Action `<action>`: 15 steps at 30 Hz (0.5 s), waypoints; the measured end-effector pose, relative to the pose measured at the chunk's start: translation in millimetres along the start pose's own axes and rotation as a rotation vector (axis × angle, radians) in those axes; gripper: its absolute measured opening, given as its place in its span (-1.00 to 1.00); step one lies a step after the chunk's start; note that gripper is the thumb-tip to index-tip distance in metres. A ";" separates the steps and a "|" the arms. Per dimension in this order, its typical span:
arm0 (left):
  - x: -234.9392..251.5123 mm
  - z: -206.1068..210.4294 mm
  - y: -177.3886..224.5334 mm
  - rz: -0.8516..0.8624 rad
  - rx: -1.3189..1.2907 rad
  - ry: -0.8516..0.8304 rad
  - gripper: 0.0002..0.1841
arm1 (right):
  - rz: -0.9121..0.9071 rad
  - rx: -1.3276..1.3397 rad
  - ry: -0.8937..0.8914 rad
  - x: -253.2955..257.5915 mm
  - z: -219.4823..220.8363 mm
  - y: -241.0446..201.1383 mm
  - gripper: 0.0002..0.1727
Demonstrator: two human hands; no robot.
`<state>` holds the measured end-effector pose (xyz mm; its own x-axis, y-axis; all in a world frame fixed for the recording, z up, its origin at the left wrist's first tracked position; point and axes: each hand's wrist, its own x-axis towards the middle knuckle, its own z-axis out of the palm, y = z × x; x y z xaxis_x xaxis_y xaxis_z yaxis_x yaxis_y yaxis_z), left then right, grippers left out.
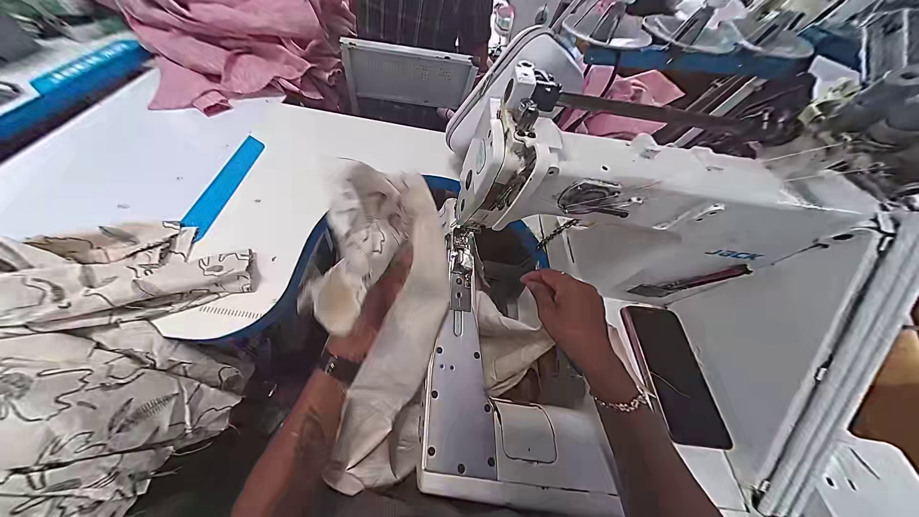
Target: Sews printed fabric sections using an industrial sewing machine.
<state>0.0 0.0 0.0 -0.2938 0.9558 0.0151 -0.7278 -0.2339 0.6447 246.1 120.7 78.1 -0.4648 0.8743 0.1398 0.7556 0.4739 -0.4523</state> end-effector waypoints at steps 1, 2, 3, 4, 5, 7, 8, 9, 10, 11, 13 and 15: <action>-0.3 -3.8 -3.1 -0.118 -0.021 -0.127 0.11 | 0.015 -0.019 0.004 3.9 7.6 -3.4 -0.69; 3.0 -4.0 -3.0 -0.167 -0.015 -0.173 0.20 | 0.035 -0.038 -0.002 3.4 15.8 -4.6 -0.68; 6.8 -2.8 -0.9 -0.167 0.036 -0.179 0.08 | 0.051 -0.058 -0.021 -1.4 23.5 -3.3 -0.68; 13.2 0.7 2.8 -0.149 0.163 -0.156 -0.20 | 0.047 -0.067 -0.032 -6.9 29.8 0.3 -0.69; 22.1 7.9 7.7 -0.156 0.344 -0.094 -0.53 | 0.039 -0.065 -0.043 -12.3 33.7 4.8 -0.70; 51.4 19.7 13.1 -0.225 0.702 -0.002 -0.74 | 0.046 -0.035 -0.030 -12.9 35.4 5.9 -0.68; 62.4 22.6 16.2 -0.257 0.826 -0.033 -0.79 | 0.035 0.003 0.001 -11.2 35.1 2.0 -0.62; 66.2 26.4 22.2 -0.286 0.928 -0.114 -0.79 | -0.013 0.054 0.031 -10.0 35.0 -4.9 -0.54; 64.2 33.1 31.8 -0.294 1.023 -0.243 -0.77 | -0.114 0.093 0.040 -6.3 33.9 -15.0 -0.45; 53.9 40.6 42.8 -0.287 1.118 -0.412 -0.73 | -0.241 0.098 -0.004 -3.9 33.0 -27.8 -0.42; 13.9 52.5 63.4 -0.218 1.219 -0.709 -0.66 | -0.452 -0.021 -0.228 1.4 32.9 -54.3 -0.51; -37.8 47.2 85.7 -0.134 1.236 -0.801 -0.60 | -0.599 -0.233 -0.282 11.9 47.6 -59.7 -0.77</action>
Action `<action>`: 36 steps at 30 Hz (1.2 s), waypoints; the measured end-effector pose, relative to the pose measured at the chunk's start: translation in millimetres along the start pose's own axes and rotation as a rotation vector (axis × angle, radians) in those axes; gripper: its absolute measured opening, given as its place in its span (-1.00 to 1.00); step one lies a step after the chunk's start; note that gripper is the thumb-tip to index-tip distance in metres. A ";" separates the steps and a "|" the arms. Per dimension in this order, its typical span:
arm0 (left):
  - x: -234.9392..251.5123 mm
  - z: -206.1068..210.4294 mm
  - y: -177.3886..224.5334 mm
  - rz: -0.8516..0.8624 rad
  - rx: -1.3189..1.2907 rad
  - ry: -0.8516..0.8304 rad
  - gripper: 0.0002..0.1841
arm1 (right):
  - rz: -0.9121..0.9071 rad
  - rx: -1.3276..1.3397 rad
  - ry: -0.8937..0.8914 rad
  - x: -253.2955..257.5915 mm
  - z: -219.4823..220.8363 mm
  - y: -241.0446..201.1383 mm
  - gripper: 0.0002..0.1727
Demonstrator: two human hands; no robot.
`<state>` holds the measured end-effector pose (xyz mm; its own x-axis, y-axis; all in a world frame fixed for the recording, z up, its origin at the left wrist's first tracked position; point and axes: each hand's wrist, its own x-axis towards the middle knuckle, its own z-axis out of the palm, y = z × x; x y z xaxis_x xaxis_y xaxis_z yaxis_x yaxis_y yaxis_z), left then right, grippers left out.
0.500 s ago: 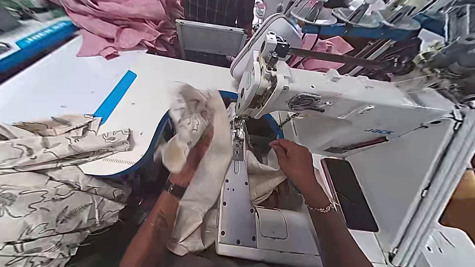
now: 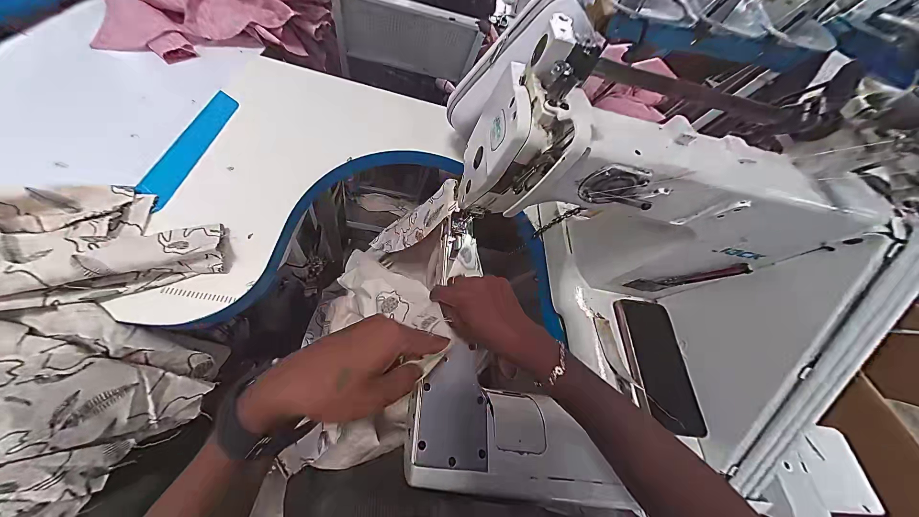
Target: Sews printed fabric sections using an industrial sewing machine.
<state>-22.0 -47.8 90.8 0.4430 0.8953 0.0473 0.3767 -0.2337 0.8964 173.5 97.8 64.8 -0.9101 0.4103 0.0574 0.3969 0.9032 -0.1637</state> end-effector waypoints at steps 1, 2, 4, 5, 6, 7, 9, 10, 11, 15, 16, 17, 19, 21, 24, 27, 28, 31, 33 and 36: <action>-28.2 8.8 1.5 0.026 0.006 0.039 -0.60 | -0.033 -0.085 0.092 -0.6 12.6 7.1 -0.82; -52.7 17.7 0.6 0.045 -0.017 0.083 -0.67 | -0.035 -0.109 0.196 -4.5 20.0 14.7 -0.84; -76.7 28.4 -0.1 0.016 -0.035 0.122 -0.82 | 0.020 0.091 0.237 -8.4 12.7 16.9 -0.75; -77.4 31.6 0.2 -0.020 -0.037 0.103 -0.83 | -0.004 0.297 0.122 -11.4 1.9 9.3 -0.61; -73.7 31.2 0.0 -0.053 -0.046 0.048 -0.85 | -0.100 0.527 -0.062 -12.8 -9.1 -3.4 -0.44; -68.7 25.7 -0.7 -0.067 -0.058 -0.026 -0.88 | -0.249 0.704 -0.257 -11.6 -15.9 -20.2 -0.34; -58.6 6.2 5.4 -0.062 -0.017 -0.181 -0.90 | -0.447 0.691 -0.578 1.9 -23.7 -47.9 -0.54; -57.3 -1.8 13.4 -0.069 0.057 -0.219 -0.85 | -0.436 0.532 -0.635 9.0 -27.3 -51.8 -0.69; -59.1 -8.4 22.7 -0.097 0.136 -0.220 -0.65 | -0.372 0.358 -0.577 11.8 -30.7 -47.2 -0.77; -74.4 -3.4 32.8 -0.041 0.128 -0.094 -0.39 | -0.165 -0.166 0.369 -5.5 -20.5 17.3 -0.83; -70.6 6.5 37.2 0.006 0.033 -0.124 -0.42 | -0.090 -0.235 0.460 -13.2 -14.1 28.8 -0.79; -60.1 19.1 39.0 0.048 -0.029 -0.148 -0.45 | -0.020 -0.262 0.481 -19.9 -4.3 35.8 -0.76; -20.6 41.2 26.1 0.060 -0.025 -0.010 -0.61 | 0.058 -0.202 0.461 -25.5 19.4 38.0 -0.73; 38.0 57.5 -15.5 -0.028 0.182 0.455 -0.81 | 0.098 -0.110 0.497 -23.3 35.7 34.2 -0.74; 98.9 75.1 -62.7 -0.211 0.212 0.783 -0.64 | 0.325 0.194 0.315 -29.9 5.8 37.0 -0.40; 93.4 91.8 -51.2 -0.430 0.164 0.683 -0.31 | 0.625 0.317 0.007 -57.6 -31.8 89.6 -0.59; 90.2 92.4 -50.1 -0.488 0.145 0.633 -0.25 | 0.696 0.273 0.018 -67.2 -32.9 105.5 -0.74; 102.5 76.2 -60.0 -0.432 0.272 0.750 -0.36 | 0.752 0.146 0.309 -60.3 -31.9 100.1 -0.72; 113.3 67.6 -64.9 -0.368 0.312 0.797 -0.52 | 0.591 0.200 0.434 -44.9 -22.3 69.2 -0.73; 115.8 68.5 -65.5 -0.412 0.259 0.731 -0.48 | 0.317 0.313 0.535 -29.9 7.9 39.5 -0.78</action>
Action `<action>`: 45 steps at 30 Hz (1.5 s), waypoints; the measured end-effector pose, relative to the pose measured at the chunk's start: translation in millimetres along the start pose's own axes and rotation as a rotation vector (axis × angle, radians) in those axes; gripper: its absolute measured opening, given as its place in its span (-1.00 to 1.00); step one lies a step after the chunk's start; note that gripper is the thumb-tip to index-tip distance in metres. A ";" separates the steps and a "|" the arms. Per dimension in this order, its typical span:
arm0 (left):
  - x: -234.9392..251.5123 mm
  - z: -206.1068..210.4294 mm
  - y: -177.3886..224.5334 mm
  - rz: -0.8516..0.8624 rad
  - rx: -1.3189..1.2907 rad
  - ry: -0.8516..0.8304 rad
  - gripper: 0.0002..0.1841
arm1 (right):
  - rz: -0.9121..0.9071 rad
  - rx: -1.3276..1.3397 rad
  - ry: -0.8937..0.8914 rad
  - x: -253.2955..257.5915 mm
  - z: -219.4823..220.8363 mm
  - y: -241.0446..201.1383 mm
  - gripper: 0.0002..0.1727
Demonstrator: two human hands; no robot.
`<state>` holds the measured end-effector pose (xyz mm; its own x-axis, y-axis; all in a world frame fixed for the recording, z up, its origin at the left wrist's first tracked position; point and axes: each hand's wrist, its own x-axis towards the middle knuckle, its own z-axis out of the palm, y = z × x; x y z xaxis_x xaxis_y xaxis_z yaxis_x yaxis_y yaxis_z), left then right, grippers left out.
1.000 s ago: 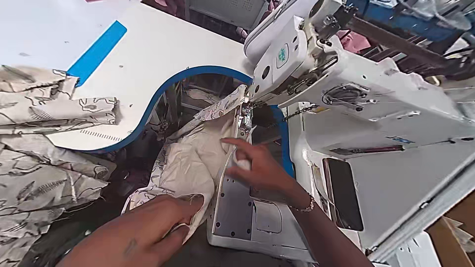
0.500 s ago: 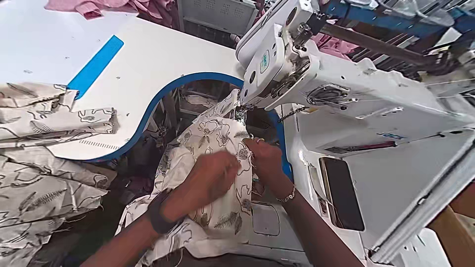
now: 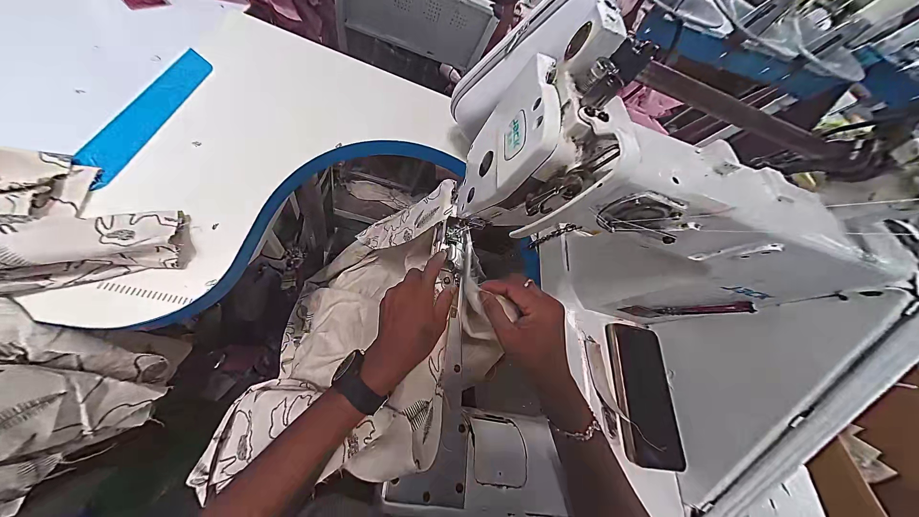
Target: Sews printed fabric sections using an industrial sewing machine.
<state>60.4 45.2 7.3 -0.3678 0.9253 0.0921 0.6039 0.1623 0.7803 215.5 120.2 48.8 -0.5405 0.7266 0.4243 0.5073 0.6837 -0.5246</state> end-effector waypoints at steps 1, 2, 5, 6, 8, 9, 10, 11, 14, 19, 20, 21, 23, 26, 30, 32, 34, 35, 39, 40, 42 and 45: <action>2.1 -1.5 -1.1 -0.010 -0.013 -0.010 -0.43 | -0.050 0.030 0.010 -0.8 7.5 2.1 -0.78; 3.5 -2.2 -1.5 -0.013 -0.037 -0.011 -0.37 | -0.066 0.070 -0.001 -2.0 10.4 6.5 -0.79; 7.6 -2.7 -4.8 0.061 -0.102 0.088 -0.16 | -0.022 0.239 -0.083 -2.2 12.4 17.1 -0.79; 5.8 -1.2 -7.1 0.104 -0.093 0.112 -0.23 | -0.009 0.286 -0.101 -2.7 12.7 17.9 -0.80; -1.9 1.2 -12.6 0.204 -0.020 0.134 -0.43 | 0.016 0.347 -0.124 -4.2 14.1 17.9 -0.82; -6.2 0.6 -14.8 0.248 0.017 0.119 -0.50 | 0.025 0.366 -0.130 -5.2 15.6 17.7 -0.83; -9.8 -0.2 -15.8 0.274 0.047 0.090 -0.56 | 0.036 0.392 -0.138 -6.4 16.8 16.9 -0.82; -12.4 -1.9 -15.6 0.276 0.065 0.049 -0.59 | 0.047 0.417 -0.151 -7.8 17.2 15.8 -0.83; -8.7 -8.6 -13.1 0.264 0.097 -0.054 -0.55 | 0.046 0.415 -0.214 -10.0 13.3 10.8 -0.83; -2.6 -3.6 -11.3 0.367 0.214 0.039 -0.66 | -0.201 -0.052 -0.244 -14.6 7.0 4.3 -0.84; -1.7 -3.9 -9.8 0.377 0.216 0.047 -0.66 | -0.251 -0.156 -0.225 -12.0 6.7 1.1 -0.85; -3.0 -3.7 -9.8 0.380 0.201 0.042 -0.65 | -0.283 -0.235 -0.212 -11.1 7.2 -2.5 -0.85; -5.1 -2.7 -12.1 0.379 0.124 0.041 -0.63 | -0.289 -0.270 -0.223 -7.1 10.2 -7.5 -0.84; -5.3 0.0 -14.4 0.357 -0.039 0.077 -0.59 | -0.110 0.026 -0.291 1.2 19.4 -3.5 -0.77; -4.3 3.1 -12.7 0.379 -0.106 0.109 -0.68 | 0.121 0.374 -0.287 3.6 35.8 -7.1 -0.79; -3.3 4.0 -13.0 0.390 -0.103 0.121 -0.73 | 0.081 0.254 -0.161 -2.3 40.4 -15.0 -0.79; -3.0 5.9 -11.5 0.381 -0.085 0.145 -0.75 | 0.090 0.281 -0.111 -6.7 40.6 -13.2 -0.79; -2.7 7.4 -10.4 0.373 -0.077 0.151 -0.75 | 0.112 0.340 -0.111 -5.8 39.8 -9.4 -0.80; -1.0 7.4 -6.7 0.355 -0.047 0.144 -0.74 | 0.131 0.425 -0.147 -0.5 37.3 -1.1 -0.81; -1.1 6.9 -6.1 0.348 -0.045 0.145 -0.74 | 0.112 0.400 -0.149 -1.3 37.3 -2.0 -0.80; 0.6 6.5 -5.2 0.320 -0.056 0.143 -0.71 | 0.057 0.279 -0.118 -3.1 38.4 -7.8 -0.79; 3.8 12.5 -6.5 0.291 -0.106 0.185 -0.73 | 0.030 -0.026 -0.008 -11.3 44.3 -28.2 -0.79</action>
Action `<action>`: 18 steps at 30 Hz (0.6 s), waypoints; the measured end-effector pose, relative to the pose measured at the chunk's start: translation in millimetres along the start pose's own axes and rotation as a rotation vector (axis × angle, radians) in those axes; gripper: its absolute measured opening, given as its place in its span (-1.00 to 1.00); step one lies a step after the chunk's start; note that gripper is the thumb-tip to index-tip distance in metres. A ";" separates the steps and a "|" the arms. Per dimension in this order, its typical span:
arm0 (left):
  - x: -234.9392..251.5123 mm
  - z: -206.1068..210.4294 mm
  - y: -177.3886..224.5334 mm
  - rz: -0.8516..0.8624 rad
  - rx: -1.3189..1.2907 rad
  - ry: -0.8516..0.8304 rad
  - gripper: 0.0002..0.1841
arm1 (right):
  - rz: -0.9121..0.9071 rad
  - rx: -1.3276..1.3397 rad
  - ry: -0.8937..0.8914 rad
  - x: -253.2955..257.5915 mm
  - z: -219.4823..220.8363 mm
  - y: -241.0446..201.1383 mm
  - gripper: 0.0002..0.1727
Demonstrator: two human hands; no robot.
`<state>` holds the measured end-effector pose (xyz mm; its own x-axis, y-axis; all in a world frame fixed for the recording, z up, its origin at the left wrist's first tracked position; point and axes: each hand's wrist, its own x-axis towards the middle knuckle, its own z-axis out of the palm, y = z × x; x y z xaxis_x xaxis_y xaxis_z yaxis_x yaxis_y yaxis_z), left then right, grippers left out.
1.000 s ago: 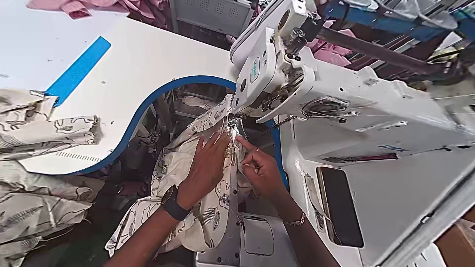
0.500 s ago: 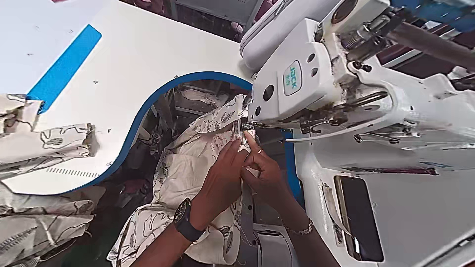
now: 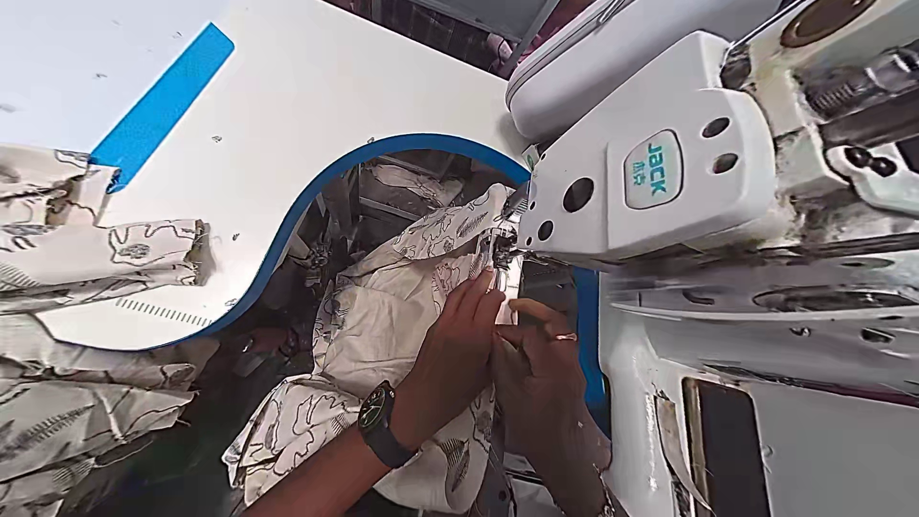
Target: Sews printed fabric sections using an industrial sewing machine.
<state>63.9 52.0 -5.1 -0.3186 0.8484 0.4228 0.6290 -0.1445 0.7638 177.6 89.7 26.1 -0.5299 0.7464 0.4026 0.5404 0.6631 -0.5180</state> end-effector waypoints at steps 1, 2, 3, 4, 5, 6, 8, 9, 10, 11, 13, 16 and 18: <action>2.3 2.4 -2.3 0.002 -0.008 0.028 -0.77 | -0.003 -0.072 0.035 0.1 3.9 -6.4 -0.77; 6.0 4.8 -4.5 -0.001 -0.014 0.052 -0.82 | -0.013 -0.124 0.075 2.7 8.3 -9.6 -0.76; 10.0 6.4 -5.5 -0.014 -0.027 0.061 -0.84 | -0.027 -0.155 0.106 6.3 11.2 -10.4 -0.74; 14.1 8.1 -6.3 -0.027 -0.038 0.075 -0.85 | -0.043 -0.178 0.130 10.0 12.1 -9.4 -0.72; 16.9 7.4 -6.3 -0.045 -0.049 0.073 -0.84 | -0.051 -0.198 0.140 11.1 10.5 -8.6 -0.71; 17.1 4.9 -5.3 -0.062 -0.065 0.057 -0.81 | -0.041 -0.222 0.137 7.2 4.6 -9.6 -0.71; 5.8 -17.1 5.1 -0.171 -0.139 -0.063 -0.64 | 0.054 -0.240 0.086 -21.9 -21.1 -19.8 -0.72; -2.1 -36.4 12.5 -0.262 -0.200 -0.196 -0.50 | 0.118 -0.215 0.070 -43.4 -34.7 -24.2 -0.72; -9.4 -57.2 18.7 -0.360 -0.257 -0.379 -0.36 | 0.185 -0.167 0.069 -66.8 -43.6 -25.0 -0.72; -18.0 -71.8 25.2 -0.438 -0.285 -0.553 -0.25 | 0.259 -0.077 0.069 -89.5 -50.0 -21.9 -0.75; -38.3 -84.3 37.1 -0.502 -0.285 -0.699 -0.25 | 0.325 0.066 0.063 -118.9 -61.0 -10.5 -0.80; -59.1 -84.8 35.7 -0.391 -0.372 -0.567 -0.52 | 0.106 -0.071 -0.015 -95.1 -93.5 -4.4 -0.70; -63.4 -82.8 30.8 -0.340 -0.436 -0.569 -0.53 | -0.024 -0.188 -0.121 -68.9 -112.4 -21.8 -0.69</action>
<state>44.7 -48.5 32.0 0.0420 0.9949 -0.0917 0.1903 0.0821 0.9783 275.8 30.2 94.5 -0.6126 0.7255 0.3137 0.6328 0.6879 -0.3554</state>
